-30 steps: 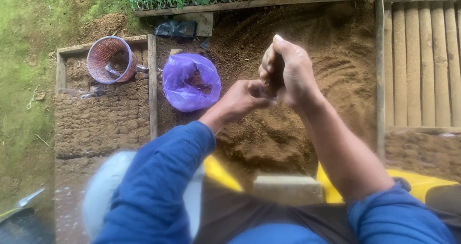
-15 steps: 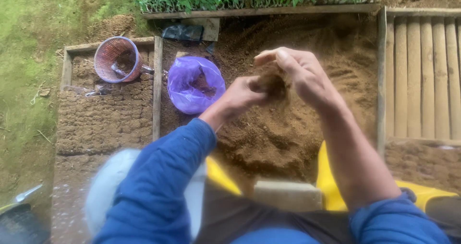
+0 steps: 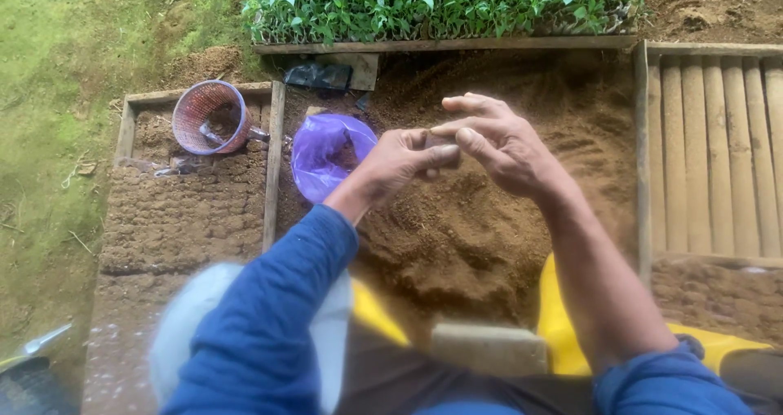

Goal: Filling small plastic seedling tubes with soil and placing them into a tray

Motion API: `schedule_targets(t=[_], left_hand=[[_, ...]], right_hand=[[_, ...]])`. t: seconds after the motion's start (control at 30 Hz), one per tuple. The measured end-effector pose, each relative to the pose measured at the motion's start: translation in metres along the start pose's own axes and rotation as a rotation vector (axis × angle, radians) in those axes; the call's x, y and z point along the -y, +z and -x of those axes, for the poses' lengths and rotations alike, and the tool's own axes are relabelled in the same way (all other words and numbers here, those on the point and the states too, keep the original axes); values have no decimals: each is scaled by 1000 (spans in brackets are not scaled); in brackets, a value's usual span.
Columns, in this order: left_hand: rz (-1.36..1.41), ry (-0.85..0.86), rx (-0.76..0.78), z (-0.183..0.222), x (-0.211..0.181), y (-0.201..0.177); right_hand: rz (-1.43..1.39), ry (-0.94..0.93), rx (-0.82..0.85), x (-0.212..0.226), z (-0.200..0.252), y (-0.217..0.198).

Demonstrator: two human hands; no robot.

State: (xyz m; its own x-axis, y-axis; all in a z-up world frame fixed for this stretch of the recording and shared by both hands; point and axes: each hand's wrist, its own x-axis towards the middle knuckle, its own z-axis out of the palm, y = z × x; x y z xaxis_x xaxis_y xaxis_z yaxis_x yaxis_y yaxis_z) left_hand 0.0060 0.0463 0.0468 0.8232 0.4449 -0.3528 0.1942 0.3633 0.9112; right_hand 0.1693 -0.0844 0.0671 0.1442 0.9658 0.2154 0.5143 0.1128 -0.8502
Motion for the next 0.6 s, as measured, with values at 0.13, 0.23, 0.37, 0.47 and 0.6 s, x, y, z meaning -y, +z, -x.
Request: schedule_targets(t=[0.13, 0.23, 0.37, 0.47, 0.6], left_hand=[[33, -3, 13, 0, -7, 0], [51, -1, 15, 4, -13, 0], [61, -19, 4, 8, -21, 0], [67, -2, -9, 6, -20, 1], [56, 35, -27, 7, -24, 5]], right_hand=[[-57, -12, -6, 5, -1, 3], [-85, -23, -13, 0, -2, 8], [-140, -38, -44, -7, -2, 16], [-192, -48, -70, -14, -1, 22], [-227, -73, -103, -22, 0, 29]])
